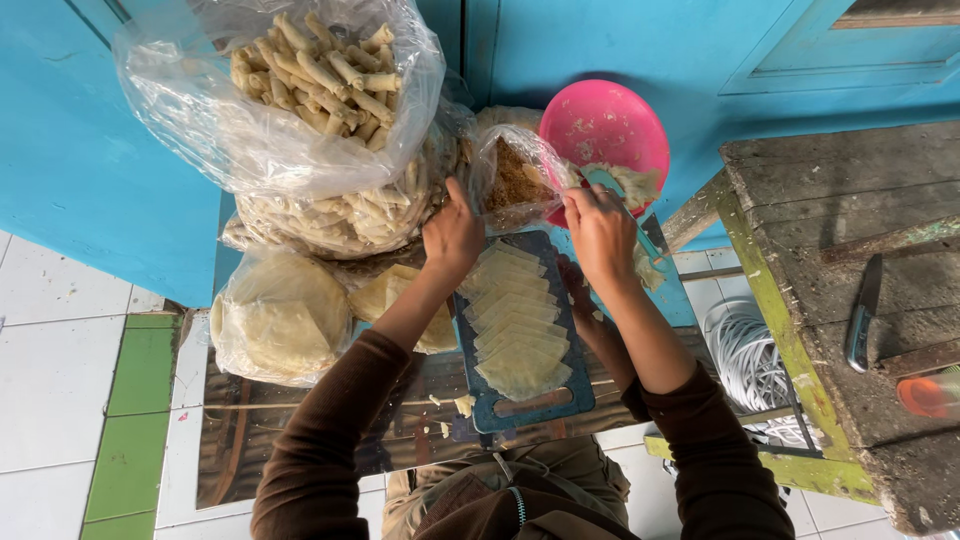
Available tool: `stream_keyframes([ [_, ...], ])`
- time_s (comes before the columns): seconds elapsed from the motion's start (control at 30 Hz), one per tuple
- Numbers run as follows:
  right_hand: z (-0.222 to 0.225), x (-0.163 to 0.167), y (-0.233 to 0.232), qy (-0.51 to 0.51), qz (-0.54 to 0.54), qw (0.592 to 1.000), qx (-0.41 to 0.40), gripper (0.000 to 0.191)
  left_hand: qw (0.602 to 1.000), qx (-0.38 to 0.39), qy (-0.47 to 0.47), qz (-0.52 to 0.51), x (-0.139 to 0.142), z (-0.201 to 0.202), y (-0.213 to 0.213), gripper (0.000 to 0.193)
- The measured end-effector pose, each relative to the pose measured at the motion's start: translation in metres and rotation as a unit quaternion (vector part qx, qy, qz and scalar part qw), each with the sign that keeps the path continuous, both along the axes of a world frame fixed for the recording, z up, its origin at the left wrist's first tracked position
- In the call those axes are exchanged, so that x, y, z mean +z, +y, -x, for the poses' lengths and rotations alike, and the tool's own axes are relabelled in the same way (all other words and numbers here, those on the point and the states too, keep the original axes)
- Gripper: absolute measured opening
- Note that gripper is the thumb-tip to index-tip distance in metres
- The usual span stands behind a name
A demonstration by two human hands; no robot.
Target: The person tears thin dough wrapper sheets into smaller pieces by hand over a cutting board, stacking the torn pieces, and occasionally uses a plastic spatula to scoop filling from a pink bowl. They continue tearing more wrappers from a dough ball and a large bag of finished rolled snacks on the table.
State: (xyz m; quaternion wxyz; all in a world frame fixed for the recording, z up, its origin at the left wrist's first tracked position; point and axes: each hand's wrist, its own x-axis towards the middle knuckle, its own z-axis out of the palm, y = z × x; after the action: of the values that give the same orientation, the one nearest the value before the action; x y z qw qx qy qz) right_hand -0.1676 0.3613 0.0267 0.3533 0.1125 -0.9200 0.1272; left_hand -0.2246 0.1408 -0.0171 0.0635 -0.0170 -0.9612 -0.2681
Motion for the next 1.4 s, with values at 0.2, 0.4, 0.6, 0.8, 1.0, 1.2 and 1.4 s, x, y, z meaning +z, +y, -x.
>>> stream_keyframes([
  [0.2,0.044,-0.021,-0.011,0.049,-0.109,0.993,-0.014,0.028,0.982,-0.046,0.150,-0.101,0.023,-0.015,-0.004,0.059],
  [0.4,0.032,-0.006,-0.013,0.005,-0.032,0.998,0.057,0.013,0.942,-0.129,0.305,-0.047,0.072,0.058,0.020,0.037],
  [0.6,0.019,0.018,-0.015,-0.004,-0.011,1.000,0.027,0.011,0.989,-0.118,0.032,0.082,0.104,0.154,0.043,0.023],
  [0.8,0.032,0.027,-0.010,-0.011,-0.008,0.999,0.030,0.014,0.958,-0.145,-0.131,0.208,0.117,0.182,0.041,0.018],
  [1.0,0.026,0.033,-0.012,0.007,0.009,0.999,0.039,0.016,0.984,-0.102,0.044,0.138,0.115,0.168,0.044,0.017],
  [1.2,0.019,0.035,-0.010,0.005,0.013,1.000,0.025,0.012,0.979,-0.039,0.109,0.167,0.100,0.162,0.048,0.013],
  [1.4,0.025,0.023,-0.006,0.012,-0.015,0.999,0.027,0.013,0.992,-0.042,0.032,0.116,0.089,0.155,0.053,0.059],
])
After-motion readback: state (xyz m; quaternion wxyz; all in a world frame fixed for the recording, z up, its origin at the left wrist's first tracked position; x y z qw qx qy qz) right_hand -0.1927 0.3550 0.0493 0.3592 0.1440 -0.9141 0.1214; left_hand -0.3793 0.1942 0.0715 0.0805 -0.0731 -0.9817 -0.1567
